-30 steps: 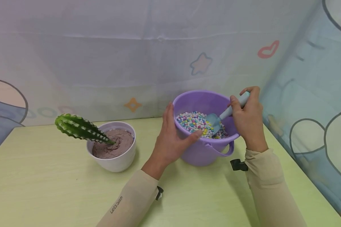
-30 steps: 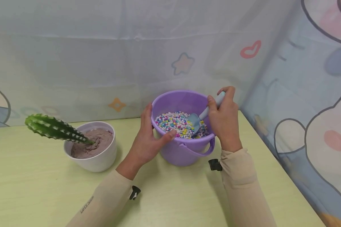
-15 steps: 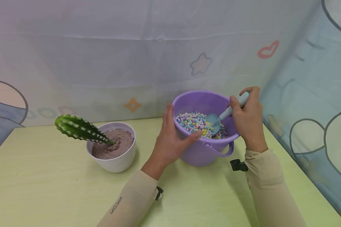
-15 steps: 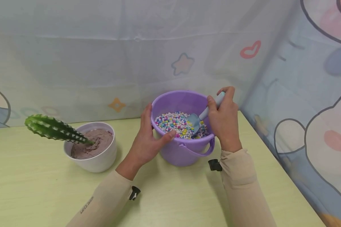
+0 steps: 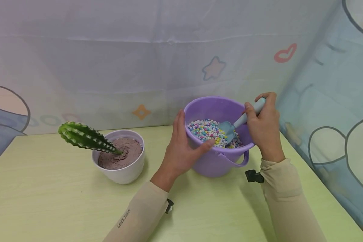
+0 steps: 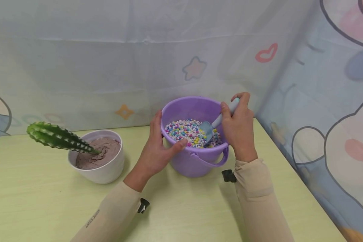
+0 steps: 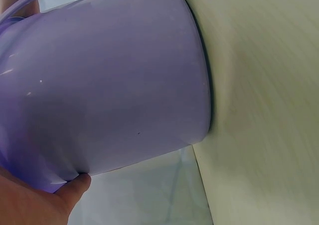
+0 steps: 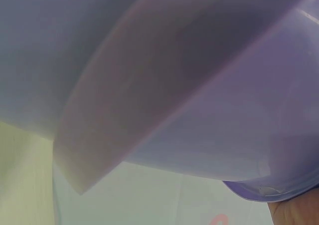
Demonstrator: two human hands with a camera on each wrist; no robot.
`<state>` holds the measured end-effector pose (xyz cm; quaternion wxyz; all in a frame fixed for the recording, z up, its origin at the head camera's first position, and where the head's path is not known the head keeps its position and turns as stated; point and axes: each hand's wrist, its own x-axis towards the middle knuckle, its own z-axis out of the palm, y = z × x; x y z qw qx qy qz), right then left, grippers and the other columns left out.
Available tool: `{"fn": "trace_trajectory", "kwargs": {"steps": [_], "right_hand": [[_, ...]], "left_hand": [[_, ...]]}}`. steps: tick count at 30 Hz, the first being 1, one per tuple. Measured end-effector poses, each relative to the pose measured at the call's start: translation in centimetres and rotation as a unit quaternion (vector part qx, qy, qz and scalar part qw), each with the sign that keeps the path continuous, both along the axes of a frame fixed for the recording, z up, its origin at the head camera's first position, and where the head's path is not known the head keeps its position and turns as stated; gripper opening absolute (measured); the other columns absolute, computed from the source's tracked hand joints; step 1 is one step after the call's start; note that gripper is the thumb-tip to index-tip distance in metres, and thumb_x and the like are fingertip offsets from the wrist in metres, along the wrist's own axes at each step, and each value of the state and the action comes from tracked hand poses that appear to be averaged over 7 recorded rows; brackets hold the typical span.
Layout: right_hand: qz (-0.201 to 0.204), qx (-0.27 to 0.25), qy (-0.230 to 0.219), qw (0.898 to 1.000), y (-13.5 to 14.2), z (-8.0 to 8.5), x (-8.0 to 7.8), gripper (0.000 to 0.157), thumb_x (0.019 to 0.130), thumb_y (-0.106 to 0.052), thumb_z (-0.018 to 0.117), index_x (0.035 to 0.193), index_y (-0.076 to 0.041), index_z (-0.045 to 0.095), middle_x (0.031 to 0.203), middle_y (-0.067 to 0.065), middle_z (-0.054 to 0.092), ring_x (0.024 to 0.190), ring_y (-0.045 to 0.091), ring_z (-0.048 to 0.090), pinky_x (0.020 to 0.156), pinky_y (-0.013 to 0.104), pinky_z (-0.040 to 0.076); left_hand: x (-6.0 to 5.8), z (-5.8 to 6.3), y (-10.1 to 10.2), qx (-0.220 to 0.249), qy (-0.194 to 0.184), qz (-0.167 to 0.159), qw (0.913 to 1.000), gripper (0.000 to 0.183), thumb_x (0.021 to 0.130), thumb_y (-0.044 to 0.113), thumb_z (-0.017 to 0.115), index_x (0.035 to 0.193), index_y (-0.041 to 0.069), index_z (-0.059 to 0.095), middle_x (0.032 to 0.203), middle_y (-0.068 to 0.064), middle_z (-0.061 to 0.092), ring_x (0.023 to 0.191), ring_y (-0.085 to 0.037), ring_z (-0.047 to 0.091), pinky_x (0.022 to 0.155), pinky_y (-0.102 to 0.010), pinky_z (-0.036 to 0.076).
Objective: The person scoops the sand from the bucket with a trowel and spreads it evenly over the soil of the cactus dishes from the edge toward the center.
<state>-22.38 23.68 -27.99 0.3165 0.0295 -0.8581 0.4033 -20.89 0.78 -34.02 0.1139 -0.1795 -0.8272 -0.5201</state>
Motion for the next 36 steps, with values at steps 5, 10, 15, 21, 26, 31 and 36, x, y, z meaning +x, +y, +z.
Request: {"fn": "trace_trajectory", "kwargs": {"steps": [5, 10, 15, 21, 26, 31, 36], "right_hand": [[-0.001, 0.001, -0.004, 1.000, -0.02, -0.03, -0.02, 0.035, 0.102, -0.036, 0.048, 0.117, -0.007, 0.036, 0.087, 0.010, 0.069, 0.066, 0.028, 0.065, 0.057, 0.031, 0.047], [-0.004, 0.002, -0.007, 1.000, 0.01, -0.02, -0.03, 0.035, 0.102, -0.037, 0.047, 0.117, -0.008, 0.036, 0.086, 0.009, 0.069, 0.062, 0.019, 0.064, 0.055, 0.031, 0.047], [-0.002, 0.005, -0.008, 1.000, 0.07, -0.02, -0.02, 0.035, 0.102, -0.037, 0.047, 0.117, -0.007, 0.035, 0.088, 0.008, 0.070, 0.063, 0.021, 0.064, 0.055, 0.031, 0.046], [-0.001, 0.003, -0.010, 1.000, 0.03, 0.04, 0.01, 0.036, 0.102, -0.037, 0.047, 0.118, -0.007, 0.035, 0.088, 0.009, 0.070, 0.066, 0.030, 0.064, 0.055, 0.031, 0.046], [0.002, 0.000, -0.011, 1.000, 0.02, 0.05, 0.04, 0.036, 0.102, -0.037, 0.047, 0.118, -0.007, 0.035, 0.089, 0.009, 0.070, 0.066, 0.029, 0.065, 0.055, 0.030, 0.046], [-0.001, 0.000, -0.011, 1.000, 0.05, 0.02, 0.03, 0.036, 0.102, -0.037, 0.047, 0.118, -0.007, 0.035, 0.088, 0.008, 0.070, 0.066, 0.029, 0.065, 0.055, 0.031, 0.046], [0.001, -0.003, -0.005, 1.000, 0.02, 0.02, 0.04, 0.035, 0.102, -0.036, 0.047, 0.117, -0.007, 0.036, 0.089, 0.009, 0.070, 0.066, 0.027, 0.066, 0.056, 0.030, 0.046]], "left_hand": [[-0.06, -0.09, -0.01, -0.001, 0.000, 0.001, 1.0000, 0.116, 0.076, 0.075, 0.062, 0.159, 0.023, -0.001, 0.161, 0.014, 0.000, 0.142, -0.023, 0.025, 0.104, -0.057, 0.031], [-0.07, -0.12, -0.01, 0.001, 0.002, 0.001, 1.0000, 0.117, 0.075, 0.075, 0.063, 0.159, 0.022, 0.000, 0.161, 0.012, 0.000, 0.141, -0.024, 0.025, 0.104, -0.057, 0.031], [-0.06, -0.10, 0.03, 0.000, 0.002, 0.001, 1.0000, 0.117, 0.075, 0.075, 0.062, 0.159, 0.022, -0.001, 0.161, 0.013, 0.000, 0.142, -0.023, 0.025, 0.104, -0.058, 0.031], [-0.10, -0.12, 0.05, -0.003, 0.005, 0.003, 1.0000, 0.117, 0.075, 0.075, 0.062, 0.159, 0.022, -0.001, 0.161, 0.014, -0.001, 0.142, -0.023, 0.024, 0.104, -0.058, 0.031], [-0.15, -0.16, 0.05, 0.000, 0.006, 0.001, 1.0000, 0.117, 0.076, 0.074, 0.063, 0.159, 0.022, -0.001, 0.161, 0.013, 0.000, 0.142, -0.022, 0.024, 0.104, -0.057, 0.031], [-0.15, -0.22, 0.04, 0.003, 0.006, 0.000, 1.0000, 0.116, 0.076, 0.074, 0.063, 0.159, 0.024, -0.001, 0.161, 0.014, 0.000, 0.142, -0.022, 0.024, 0.104, -0.057, 0.031], [-0.11, -0.20, 0.01, -0.001, 0.005, 0.003, 1.0000, 0.116, 0.076, 0.074, 0.062, 0.159, 0.023, 0.000, 0.161, 0.014, -0.001, 0.143, -0.022, 0.022, 0.104, -0.058, 0.031]]}}
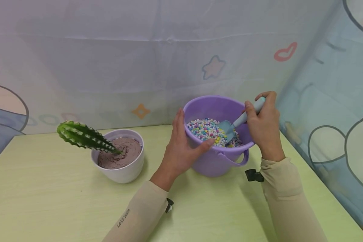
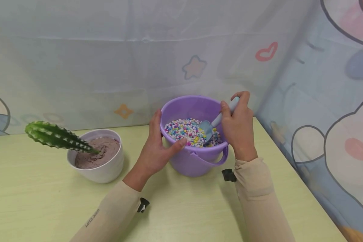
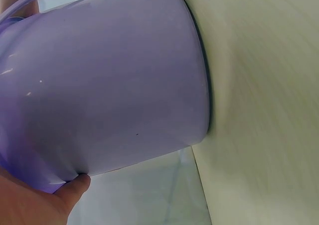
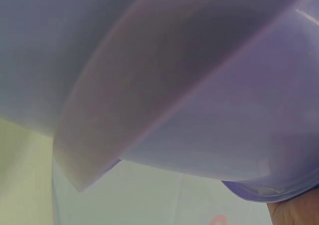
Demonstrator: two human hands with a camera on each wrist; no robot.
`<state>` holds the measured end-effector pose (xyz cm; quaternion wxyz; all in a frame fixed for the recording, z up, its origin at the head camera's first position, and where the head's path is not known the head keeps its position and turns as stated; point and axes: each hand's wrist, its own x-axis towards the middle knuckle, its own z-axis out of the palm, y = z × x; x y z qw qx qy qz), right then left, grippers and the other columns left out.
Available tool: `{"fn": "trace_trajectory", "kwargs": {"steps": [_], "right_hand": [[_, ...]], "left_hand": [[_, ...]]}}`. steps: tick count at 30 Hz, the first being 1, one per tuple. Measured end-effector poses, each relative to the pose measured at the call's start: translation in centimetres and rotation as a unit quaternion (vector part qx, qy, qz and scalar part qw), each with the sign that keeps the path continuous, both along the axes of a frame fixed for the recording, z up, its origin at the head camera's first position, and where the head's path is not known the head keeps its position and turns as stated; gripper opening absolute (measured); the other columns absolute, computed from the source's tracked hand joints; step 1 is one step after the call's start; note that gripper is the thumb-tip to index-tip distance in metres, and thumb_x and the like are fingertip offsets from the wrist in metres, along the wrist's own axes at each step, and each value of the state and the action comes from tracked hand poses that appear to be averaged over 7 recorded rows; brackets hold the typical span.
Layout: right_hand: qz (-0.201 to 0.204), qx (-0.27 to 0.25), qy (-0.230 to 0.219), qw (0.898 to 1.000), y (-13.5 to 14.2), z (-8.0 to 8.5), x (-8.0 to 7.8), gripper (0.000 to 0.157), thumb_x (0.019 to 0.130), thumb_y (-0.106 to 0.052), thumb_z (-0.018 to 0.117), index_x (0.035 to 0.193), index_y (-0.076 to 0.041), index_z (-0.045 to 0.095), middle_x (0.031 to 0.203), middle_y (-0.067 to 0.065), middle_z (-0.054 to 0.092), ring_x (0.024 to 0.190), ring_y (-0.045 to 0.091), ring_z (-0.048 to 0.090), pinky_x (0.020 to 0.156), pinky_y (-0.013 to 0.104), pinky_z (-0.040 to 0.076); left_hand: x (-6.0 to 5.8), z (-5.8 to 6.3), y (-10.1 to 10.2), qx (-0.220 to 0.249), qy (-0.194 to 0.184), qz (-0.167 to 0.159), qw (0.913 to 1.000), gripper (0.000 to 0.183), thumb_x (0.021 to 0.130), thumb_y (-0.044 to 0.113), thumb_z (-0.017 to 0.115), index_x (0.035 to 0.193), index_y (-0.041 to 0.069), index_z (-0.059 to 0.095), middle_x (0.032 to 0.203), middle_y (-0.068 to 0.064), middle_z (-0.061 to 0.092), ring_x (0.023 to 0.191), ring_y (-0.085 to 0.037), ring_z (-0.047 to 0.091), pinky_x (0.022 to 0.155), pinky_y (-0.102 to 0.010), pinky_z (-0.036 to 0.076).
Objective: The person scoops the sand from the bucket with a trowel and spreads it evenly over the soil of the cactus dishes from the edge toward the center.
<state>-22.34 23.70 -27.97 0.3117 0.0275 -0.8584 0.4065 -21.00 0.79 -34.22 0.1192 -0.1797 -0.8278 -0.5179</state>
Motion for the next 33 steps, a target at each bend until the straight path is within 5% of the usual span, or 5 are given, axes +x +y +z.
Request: {"fn": "trace_trajectory", "kwargs": {"steps": [33], "right_hand": [[-0.003, 0.003, 0.001, 1.000, 0.00, -0.01, -0.03, 0.036, 0.102, -0.036, 0.048, 0.118, -0.006, 0.035, 0.088, 0.011, 0.068, 0.065, 0.025, 0.065, 0.059, 0.030, 0.047]], "left_hand": [[-0.09, -0.16, 0.11, 0.004, 0.007, 0.001, 1.0000, 0.116, 0.076, 0.074, 0.062, 0.159, 0.020, 0.001, 0.161, 0.014, 0.001, 0.141, -0.022, 0.026, 0.103, -0.058, 0.032]]}}
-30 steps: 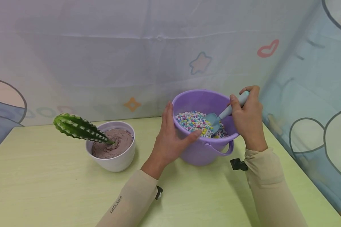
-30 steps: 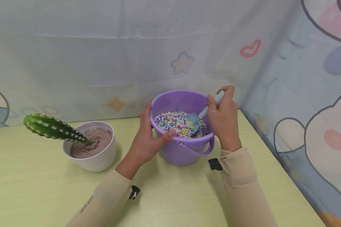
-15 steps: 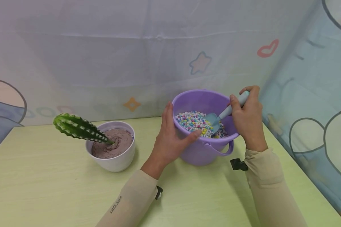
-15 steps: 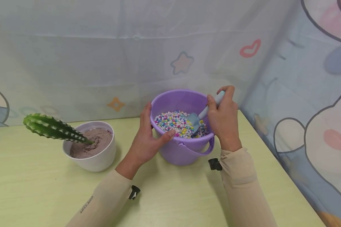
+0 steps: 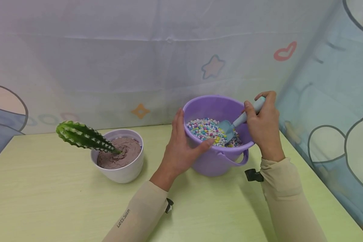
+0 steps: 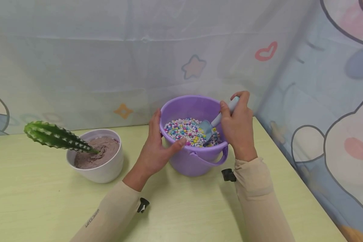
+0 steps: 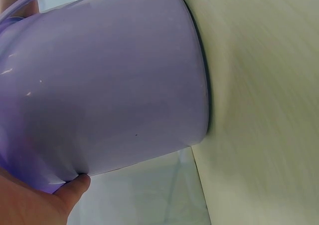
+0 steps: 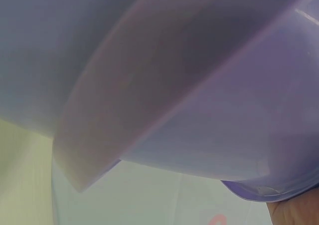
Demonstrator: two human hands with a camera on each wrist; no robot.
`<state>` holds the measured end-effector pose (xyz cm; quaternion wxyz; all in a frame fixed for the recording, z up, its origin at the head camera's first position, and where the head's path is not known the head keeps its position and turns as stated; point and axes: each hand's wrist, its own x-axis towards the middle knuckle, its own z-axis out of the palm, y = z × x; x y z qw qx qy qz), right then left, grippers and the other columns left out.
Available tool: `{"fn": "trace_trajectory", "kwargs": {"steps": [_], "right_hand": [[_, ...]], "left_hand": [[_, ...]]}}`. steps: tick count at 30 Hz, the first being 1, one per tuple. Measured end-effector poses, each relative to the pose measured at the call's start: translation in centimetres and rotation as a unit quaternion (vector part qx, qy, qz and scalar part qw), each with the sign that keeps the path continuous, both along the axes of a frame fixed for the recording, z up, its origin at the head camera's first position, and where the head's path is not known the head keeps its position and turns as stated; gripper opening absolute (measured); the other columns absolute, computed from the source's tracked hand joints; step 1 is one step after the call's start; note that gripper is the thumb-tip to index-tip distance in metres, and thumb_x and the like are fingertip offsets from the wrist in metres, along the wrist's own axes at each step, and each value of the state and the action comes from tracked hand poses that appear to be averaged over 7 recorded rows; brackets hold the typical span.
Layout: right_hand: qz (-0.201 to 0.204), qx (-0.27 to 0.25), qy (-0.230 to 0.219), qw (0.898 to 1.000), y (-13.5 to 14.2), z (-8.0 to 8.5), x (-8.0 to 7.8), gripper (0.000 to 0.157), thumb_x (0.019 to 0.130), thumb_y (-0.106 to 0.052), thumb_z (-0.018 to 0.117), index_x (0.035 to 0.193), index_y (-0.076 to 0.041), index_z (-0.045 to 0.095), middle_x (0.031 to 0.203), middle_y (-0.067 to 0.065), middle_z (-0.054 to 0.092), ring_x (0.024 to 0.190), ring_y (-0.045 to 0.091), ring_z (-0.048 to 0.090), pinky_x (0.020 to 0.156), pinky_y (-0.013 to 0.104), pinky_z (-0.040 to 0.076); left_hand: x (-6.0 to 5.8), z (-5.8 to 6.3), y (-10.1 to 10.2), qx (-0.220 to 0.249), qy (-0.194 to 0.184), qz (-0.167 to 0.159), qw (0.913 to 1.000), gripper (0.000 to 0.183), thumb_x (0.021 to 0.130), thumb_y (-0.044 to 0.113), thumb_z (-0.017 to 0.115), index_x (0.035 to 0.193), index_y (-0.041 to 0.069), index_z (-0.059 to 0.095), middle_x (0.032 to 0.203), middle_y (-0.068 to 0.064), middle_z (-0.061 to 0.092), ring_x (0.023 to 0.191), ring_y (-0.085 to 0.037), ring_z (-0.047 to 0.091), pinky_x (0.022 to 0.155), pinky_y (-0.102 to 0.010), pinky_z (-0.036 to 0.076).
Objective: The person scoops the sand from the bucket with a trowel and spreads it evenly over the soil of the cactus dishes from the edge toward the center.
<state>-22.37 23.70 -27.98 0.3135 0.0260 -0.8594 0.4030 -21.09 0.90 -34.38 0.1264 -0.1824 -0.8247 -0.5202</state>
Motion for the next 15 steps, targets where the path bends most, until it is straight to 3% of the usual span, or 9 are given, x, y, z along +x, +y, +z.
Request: {"fn": "trace_trajectory", "kwargs": {"steps": [15], "right_hand": [[-0.004, 0.002, 0.001, 1.000, 0.03, -0.01, -0.01, 0.036, 0.102, -0.035, 0.049, 0.118, -0.006, 0.036, 0.087, 0.011, 0.068, 0.064, 0.023, 0.061, 0.058, 0.033, 0.045]], "left_hand": [[0.01, 0.03, -0.01, -0.004, -0.004, 0.002, 1.0000, 0.114, 0.076, 0.076, 0.061, 0.158, 0.025, -0.001, 0.161, 0.016, 0.000, 0.141, -0.023, 0.027, 0.102, -0.059, 0.033]]}}
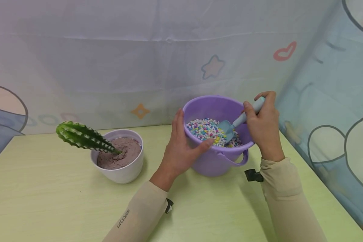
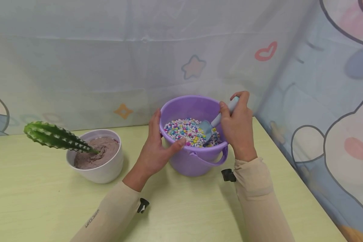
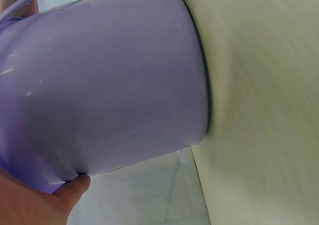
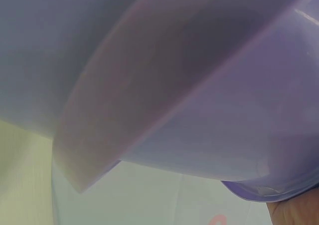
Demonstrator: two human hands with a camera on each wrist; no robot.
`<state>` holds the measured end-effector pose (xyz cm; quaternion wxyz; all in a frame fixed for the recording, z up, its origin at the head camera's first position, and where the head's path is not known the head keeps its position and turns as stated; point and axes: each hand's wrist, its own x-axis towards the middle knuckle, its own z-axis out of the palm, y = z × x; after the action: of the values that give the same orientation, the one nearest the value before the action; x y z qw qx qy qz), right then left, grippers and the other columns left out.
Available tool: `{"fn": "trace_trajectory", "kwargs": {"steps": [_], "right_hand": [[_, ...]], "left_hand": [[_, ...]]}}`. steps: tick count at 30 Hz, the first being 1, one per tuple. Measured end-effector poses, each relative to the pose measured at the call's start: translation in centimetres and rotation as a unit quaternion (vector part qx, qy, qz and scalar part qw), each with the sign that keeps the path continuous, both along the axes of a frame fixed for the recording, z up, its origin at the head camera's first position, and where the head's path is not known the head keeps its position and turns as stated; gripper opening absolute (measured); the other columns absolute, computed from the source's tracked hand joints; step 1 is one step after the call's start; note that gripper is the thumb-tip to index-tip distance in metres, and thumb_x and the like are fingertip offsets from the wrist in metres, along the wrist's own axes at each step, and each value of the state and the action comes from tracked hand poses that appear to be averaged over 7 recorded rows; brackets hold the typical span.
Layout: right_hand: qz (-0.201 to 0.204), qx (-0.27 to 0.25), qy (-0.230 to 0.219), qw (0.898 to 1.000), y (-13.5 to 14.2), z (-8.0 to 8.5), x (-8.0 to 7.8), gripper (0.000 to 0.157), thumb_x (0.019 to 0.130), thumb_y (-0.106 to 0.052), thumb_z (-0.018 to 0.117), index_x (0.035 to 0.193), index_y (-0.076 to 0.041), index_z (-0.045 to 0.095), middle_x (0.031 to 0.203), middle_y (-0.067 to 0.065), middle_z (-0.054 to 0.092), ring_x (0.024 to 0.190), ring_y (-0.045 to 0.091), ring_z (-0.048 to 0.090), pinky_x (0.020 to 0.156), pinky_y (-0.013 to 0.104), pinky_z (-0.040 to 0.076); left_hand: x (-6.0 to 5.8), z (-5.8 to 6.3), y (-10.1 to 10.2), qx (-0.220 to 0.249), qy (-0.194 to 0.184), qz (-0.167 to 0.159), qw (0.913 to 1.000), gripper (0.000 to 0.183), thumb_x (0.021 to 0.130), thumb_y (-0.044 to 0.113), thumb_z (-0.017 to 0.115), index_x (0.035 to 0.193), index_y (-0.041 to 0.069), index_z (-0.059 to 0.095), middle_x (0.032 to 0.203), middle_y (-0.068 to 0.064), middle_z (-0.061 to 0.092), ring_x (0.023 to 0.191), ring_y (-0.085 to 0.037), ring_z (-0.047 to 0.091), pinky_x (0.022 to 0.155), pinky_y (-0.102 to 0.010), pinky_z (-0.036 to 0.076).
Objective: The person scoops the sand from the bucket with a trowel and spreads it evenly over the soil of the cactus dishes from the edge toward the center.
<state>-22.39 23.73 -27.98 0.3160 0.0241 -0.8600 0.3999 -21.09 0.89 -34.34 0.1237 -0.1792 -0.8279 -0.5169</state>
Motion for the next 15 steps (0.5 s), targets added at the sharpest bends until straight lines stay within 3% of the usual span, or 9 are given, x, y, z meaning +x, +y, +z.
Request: {"fn": "trace_trajectory", "kwargs": {"steps": [15], "right_hand": [[0.003, -0.002, 0.003, 1.000, -0.01, -0.02, 0.00, 0.036, 0.102, -0.035, 0.049, 0.118, -0.006, 0.036, 0.089, 0.009, 0.069, 0.064, 0.020, 0.061, 0.059, 0.031, 0.045]], "left_hand": [[0.05, 0.08, 0.00, 0.000, 0.000, 0.000, 1.0000, 0.114, 0.076, 0.075, 0.061, 0.158, 0.026, -0.001, 0.161, 0.014, 0.001, 0.140, -0.024, 0.027, 0.102, -0.059, 0.033]]}}
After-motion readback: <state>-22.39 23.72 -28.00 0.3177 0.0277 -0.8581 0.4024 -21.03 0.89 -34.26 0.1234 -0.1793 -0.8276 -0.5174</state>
